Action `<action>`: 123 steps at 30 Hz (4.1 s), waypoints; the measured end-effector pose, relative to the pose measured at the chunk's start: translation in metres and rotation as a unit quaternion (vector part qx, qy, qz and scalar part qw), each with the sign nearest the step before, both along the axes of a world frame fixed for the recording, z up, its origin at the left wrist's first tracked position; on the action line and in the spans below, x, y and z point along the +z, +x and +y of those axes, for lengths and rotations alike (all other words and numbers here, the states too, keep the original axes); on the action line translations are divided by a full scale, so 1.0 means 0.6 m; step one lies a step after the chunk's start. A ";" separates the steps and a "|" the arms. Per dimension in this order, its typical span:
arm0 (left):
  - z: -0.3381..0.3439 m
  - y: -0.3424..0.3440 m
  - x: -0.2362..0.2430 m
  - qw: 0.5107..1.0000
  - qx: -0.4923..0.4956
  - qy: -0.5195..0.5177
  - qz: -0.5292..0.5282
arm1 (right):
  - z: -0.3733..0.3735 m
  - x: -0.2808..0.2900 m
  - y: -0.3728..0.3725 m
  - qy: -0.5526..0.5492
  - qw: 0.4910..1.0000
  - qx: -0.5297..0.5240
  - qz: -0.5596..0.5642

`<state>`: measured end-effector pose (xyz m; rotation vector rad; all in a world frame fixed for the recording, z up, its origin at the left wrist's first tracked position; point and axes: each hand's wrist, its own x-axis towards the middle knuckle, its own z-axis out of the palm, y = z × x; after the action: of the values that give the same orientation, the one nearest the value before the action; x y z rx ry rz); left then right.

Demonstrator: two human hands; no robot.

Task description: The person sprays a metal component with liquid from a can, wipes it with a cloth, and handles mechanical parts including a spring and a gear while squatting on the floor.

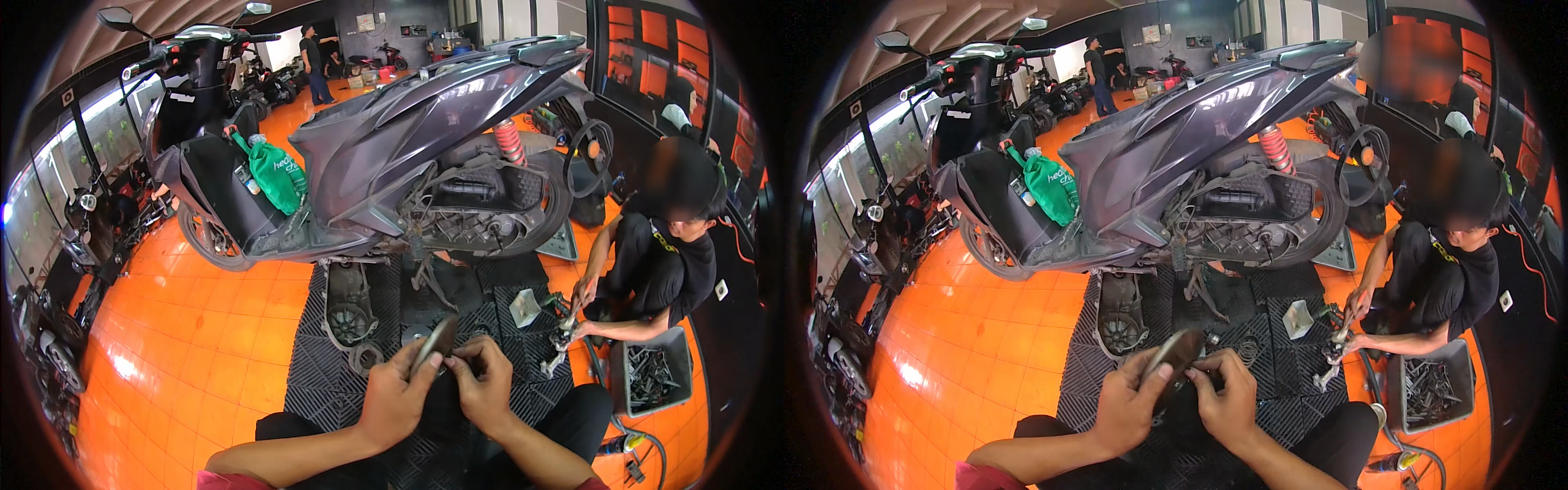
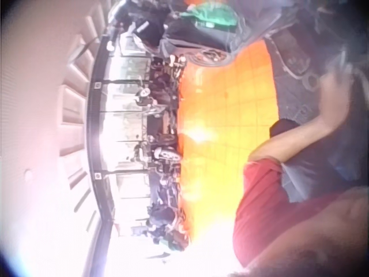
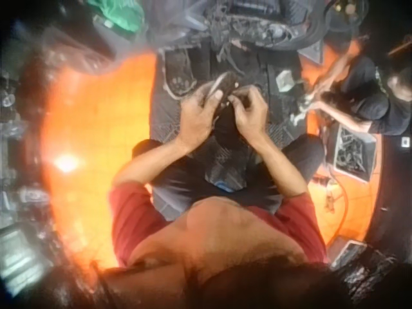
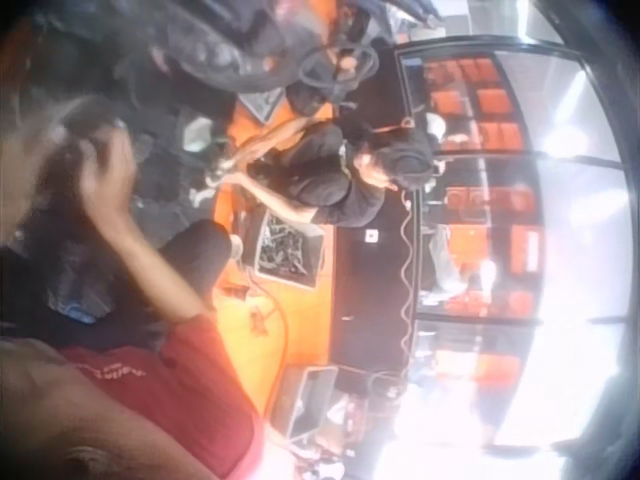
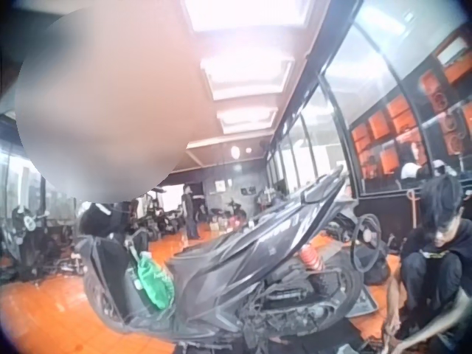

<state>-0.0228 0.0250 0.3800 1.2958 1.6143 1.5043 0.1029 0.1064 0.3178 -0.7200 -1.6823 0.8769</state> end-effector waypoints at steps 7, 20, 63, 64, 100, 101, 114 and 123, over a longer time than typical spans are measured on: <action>0.013 -0.025 -0.021 0.976 -0.003 0.087 0.198 | 0.008 -0.013 -0.010 -0.492 0.847 0.161 0.117; 0.032 -0.115 0.037 0.983 0.132 0.111 -0.064 | 0.024 -0.142 0.019 -0.632 0.732 0.221 -0.124; 0.017 -0.160 0.026 0.980 0.069 0.040 -0.183 | -0.127 -0.286 -0.014 -0.123 0.541 0.473 -0.684; 0.016 -0.160 0.026 0.980 0.073 0.034 -0.181 | -0.126 -0.304 -0.009 -0.091 0.533 0.466 -0.700; 0.042 -0.126 0.016 0.983 -0.009 -0.027 -0.181 | -0.017 0.026 0.018 -0.350 0.906 0.237 0.012; 0.045 -0.122 0.013 0.983 -0.018 -0.030 -0.181 | -0.016 0.025 0.020 -0.352 0.902 0.249 -0.022; 0.025 -0.058 -0.047 0.980 -0.101 -0.126 0.113 | -0.037 -0.034 -0.001 0.164 0.820 0.107 -0.538; 0.015 -0.035 -0.032 0.963 -0.096 0.081 0.240 | -0.037 -0.065 0.006 -0.390 0.893 0.167 -0.154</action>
<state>-0.0439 0.0341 0.3609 1.9671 1.6087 1.2871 0.1064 0.0841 0.2788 -1.1647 -1.7398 1.8155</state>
